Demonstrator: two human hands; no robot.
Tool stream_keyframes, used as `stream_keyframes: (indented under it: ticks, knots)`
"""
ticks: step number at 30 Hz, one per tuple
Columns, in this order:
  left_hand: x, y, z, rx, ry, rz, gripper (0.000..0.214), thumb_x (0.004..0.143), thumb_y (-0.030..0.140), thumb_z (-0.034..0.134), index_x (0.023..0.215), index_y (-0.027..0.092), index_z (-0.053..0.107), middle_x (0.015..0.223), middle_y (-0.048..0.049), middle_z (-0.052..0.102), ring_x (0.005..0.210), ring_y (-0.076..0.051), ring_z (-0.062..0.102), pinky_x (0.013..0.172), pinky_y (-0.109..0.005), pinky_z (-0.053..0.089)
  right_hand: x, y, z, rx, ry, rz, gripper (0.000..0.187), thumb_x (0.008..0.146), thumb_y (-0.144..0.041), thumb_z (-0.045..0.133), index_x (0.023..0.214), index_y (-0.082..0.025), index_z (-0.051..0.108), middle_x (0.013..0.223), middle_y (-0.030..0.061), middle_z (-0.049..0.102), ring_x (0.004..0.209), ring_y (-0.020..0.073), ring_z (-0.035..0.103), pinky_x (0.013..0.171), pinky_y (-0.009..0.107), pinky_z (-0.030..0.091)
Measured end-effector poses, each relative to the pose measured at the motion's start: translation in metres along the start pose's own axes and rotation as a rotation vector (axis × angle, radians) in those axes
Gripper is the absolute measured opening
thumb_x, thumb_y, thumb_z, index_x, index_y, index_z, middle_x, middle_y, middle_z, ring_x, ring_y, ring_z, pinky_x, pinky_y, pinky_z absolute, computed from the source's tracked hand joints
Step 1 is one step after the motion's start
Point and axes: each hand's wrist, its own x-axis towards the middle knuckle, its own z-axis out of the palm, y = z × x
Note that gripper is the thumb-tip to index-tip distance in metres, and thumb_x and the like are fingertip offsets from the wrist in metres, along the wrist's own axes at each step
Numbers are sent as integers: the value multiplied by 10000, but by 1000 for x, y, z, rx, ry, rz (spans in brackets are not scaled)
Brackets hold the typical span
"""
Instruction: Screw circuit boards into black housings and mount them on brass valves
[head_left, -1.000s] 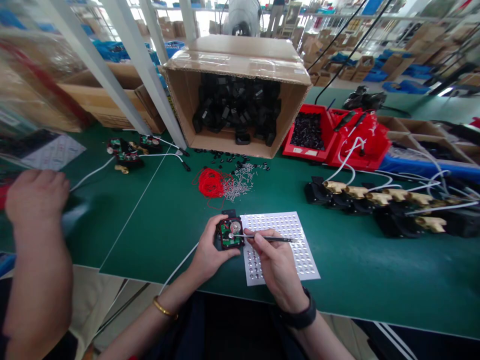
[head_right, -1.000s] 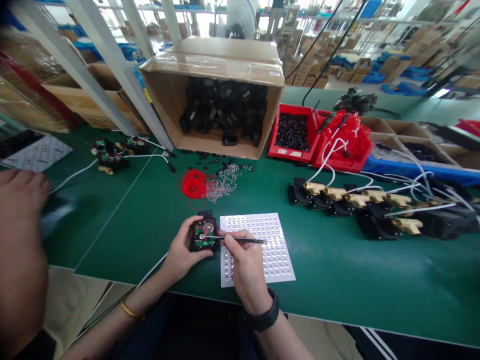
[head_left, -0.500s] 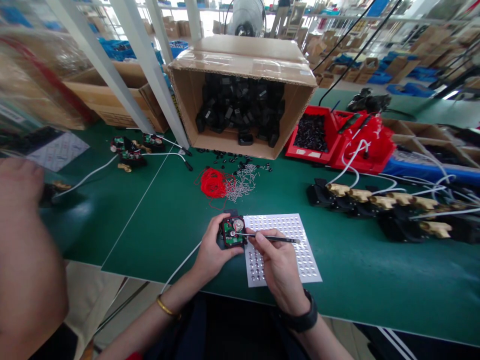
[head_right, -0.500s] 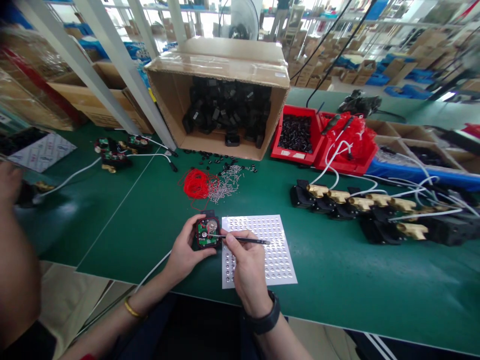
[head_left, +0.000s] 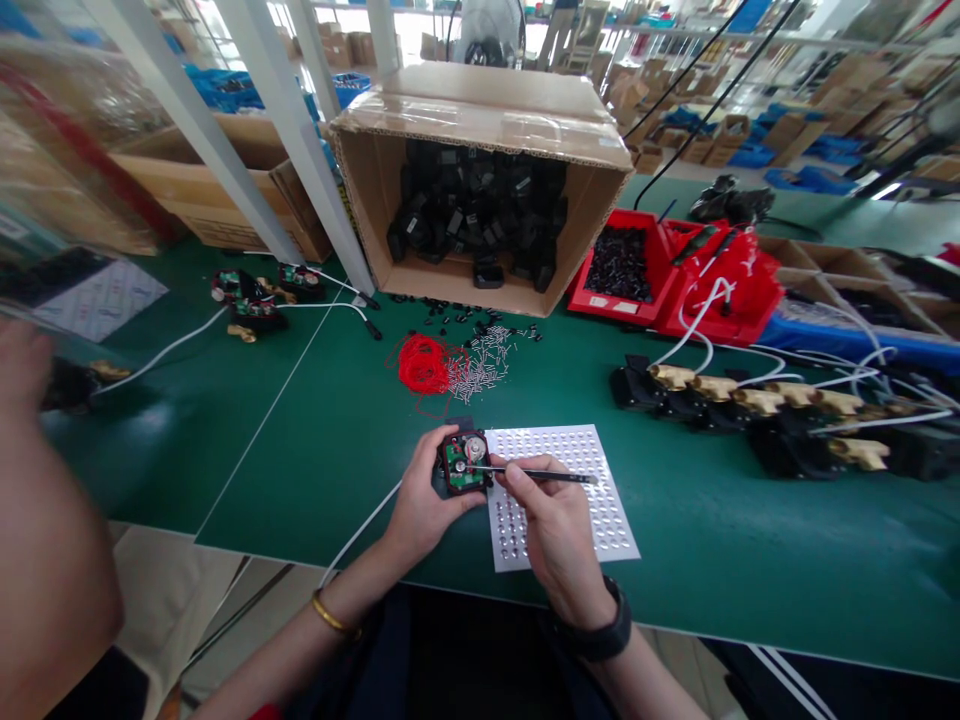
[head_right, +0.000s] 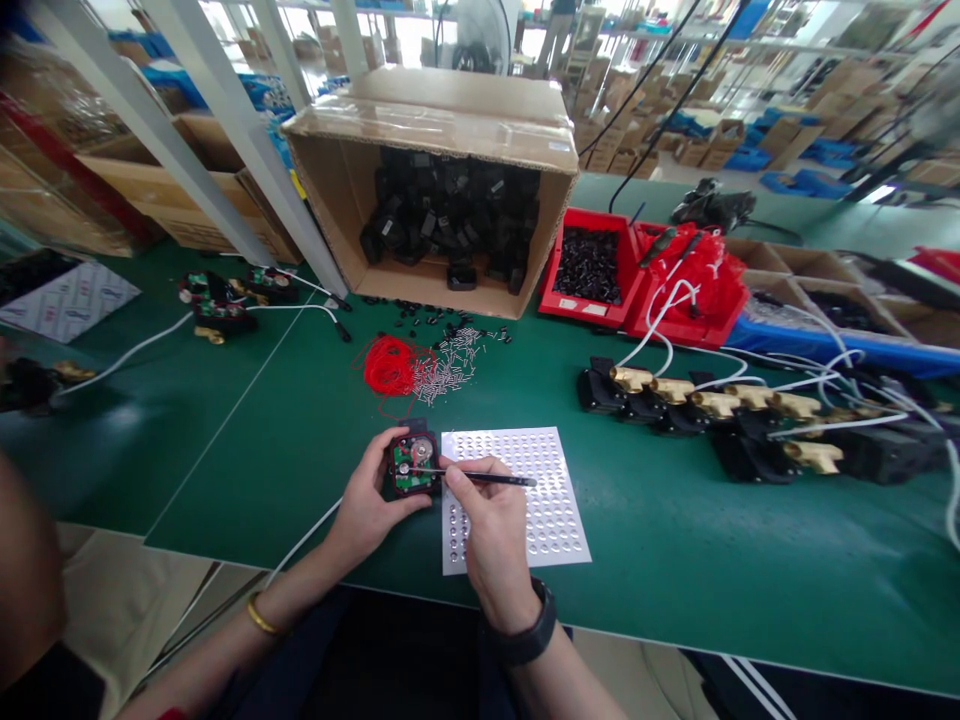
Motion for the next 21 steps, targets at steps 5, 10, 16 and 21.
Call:
stream_keyframes:
  ticks: [5, 10, 16, 21]
  knots:
    - [0, 3, 1, 90, 50, 79, 822, 658, 295, 767, 1337, 256, 306, 1410, -107, 306, 1319, -288, 301, 1094, -481, 255, 2, 1, 0, -34, 3, -19, 230, 626, -284, 786, 717, -165, 612, 818, 56, 720, 785, 203, 652, 762, 345, 471]
    - [0, -5, 4, -10, 68, 236, 747, 732, 208, 704, 1319, 259, 245, 1394, -138, 342, 1281, -278, 379, 1045, -511, 329, 9, 7, 1, -97, 2, -63, 214, 663, -281, 763, 748, -164, 605, 821, 55, 712, 815, 217, 652, 771, 354, 482]
    - [5, -11, -3, 204, 43, 419, 327, 829, 160, 576, 1119, 241, 449, 1361, -117, 385, 1256, -257, 415, 993, -467, 401, -10, -16, -2, -557, -172, -562, 54, 804, -180, 607, 846, -209, 623, 955, 72, 683, 935, 220, 635, 797, 352, 504]
    - [8, -25, -2, 282, 103, 474, 324, 857, 252, 543, 1168, 243, 454, 1367, -128, 401, 1240, -250, 448, 963, -411, 448, 66, -69, 21, -880, -9, -951, 245, 941, -194, 330, 927, -202, 575, 898, 77, 639, 891, 196, 615, 785, 351, 486]
